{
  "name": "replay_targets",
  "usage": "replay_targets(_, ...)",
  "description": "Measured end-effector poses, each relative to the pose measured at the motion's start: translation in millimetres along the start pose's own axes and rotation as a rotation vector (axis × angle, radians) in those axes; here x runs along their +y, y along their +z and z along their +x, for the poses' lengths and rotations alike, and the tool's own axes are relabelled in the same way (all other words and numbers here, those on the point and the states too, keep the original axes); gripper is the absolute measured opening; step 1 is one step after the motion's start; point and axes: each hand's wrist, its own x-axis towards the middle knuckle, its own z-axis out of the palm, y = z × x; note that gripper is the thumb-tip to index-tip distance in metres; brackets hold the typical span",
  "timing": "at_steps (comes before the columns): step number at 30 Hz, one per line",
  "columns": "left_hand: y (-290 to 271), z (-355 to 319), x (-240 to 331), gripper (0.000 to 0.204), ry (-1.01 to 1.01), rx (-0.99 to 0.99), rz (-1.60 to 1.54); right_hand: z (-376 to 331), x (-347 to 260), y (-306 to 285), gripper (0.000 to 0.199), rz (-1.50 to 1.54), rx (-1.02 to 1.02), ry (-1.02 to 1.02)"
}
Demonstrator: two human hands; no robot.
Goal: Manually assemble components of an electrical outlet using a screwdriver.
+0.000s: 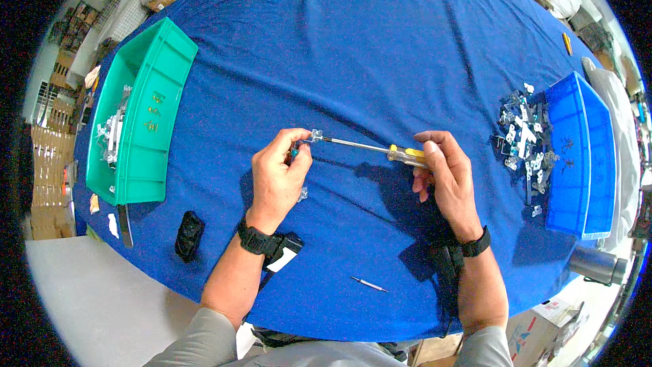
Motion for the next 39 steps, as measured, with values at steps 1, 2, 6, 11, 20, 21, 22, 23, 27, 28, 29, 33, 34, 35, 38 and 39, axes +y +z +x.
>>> replay_targets(1, 0, 0, 2, 0.013, -0.010, -0.005, -0.001, 1, 4, -2, 0.027, -0.029, 0.005, -0.016)
replay_targets(2, 1, 1, 3, 0.014, -0.019, -0.010, -0.002, 2, 9, -1, 0.027, 0.000, 0.013, -0.097)
replay_targets(6, 5, 1, 0, 0.013, 0.056, 0.004, 0.028, 6, 11, -4, 0.030, 0.040, 0.000, -0.262)
replay_targets(11, 2, 0, -2, 0.013, 0.029, 0.004, 0.012, -1, 2, 2, 0.027, 0.029, -0.023, -0.099)
replay_targets(20, 3, 0, -1, 0.013, 0.051, -0.004, 0.039, 8, 16, -2, 0.033, -0.002, 0.004, -0.280)
replay_targets(21, 4, 0, -2, 0.013, 0.045, 0.000, 0.030, 5, 14, 0, 0.032, 0.011, 0.003, -0.254)
replay_targets(22, 3, 0, -2, 0.013, 0.038, 0.006, 0.024, 3, 10, 5, 0.032, 0.025, -0.001, -0.227)
replay_targets(23, 2, 0, -3, 0.013, 0.030, 0.012, 0.018, 1, 5, 8, 0.032, 0.040, -0.005, -0.200)
replay_targets(27, 0, 0, -4, 0.013, 0.022, 0.013, 0.031, 0, -3, -1, 0.031, -0.024, -0.022, 0.026)
replay_targets(28, 1, 0, -3, 0.013, 0.024, 0.017, 0.022, 0, 0, 0, 0.030, -0.014, -0.011, -0.054)
replay_targets(29, 2, 0, -2, 0.013, 0.025, 0.021, 0.013, 1, 4, 1, 0.030, -0.004, 0.000, -0.135)
replay_targets(33, 3, 1, 1, 0.013, 0.054, -0.002, 0.015, 9, 18, 1, 0.031, 0.026, 0.041, -0.327)
replay_targets(34, 2, 1, -1, 0.013, 0.056, 0.003, 0.024, 8, 16, 3, 0.031, 0.028, 0.022, -0.291)
replay_targets(35, 2, 1, -3, 0.013, 0.057, 0.007, 0.032, 4, 12, 7, 0.030, 0.029, 0.004, -0.255)
replay_targets(38, 1, 0, -3, 0.013, 0.046, 0.019, 0.013, 1, 0, 1, 0.028, -0.028, -0.012, -0.020)
replay_targets(39, 1, 1, -3, 0.013, 0.046, 0.016, 0.015, 0, -2, -3, 0.027, -0.056, -0.011, 0.079)
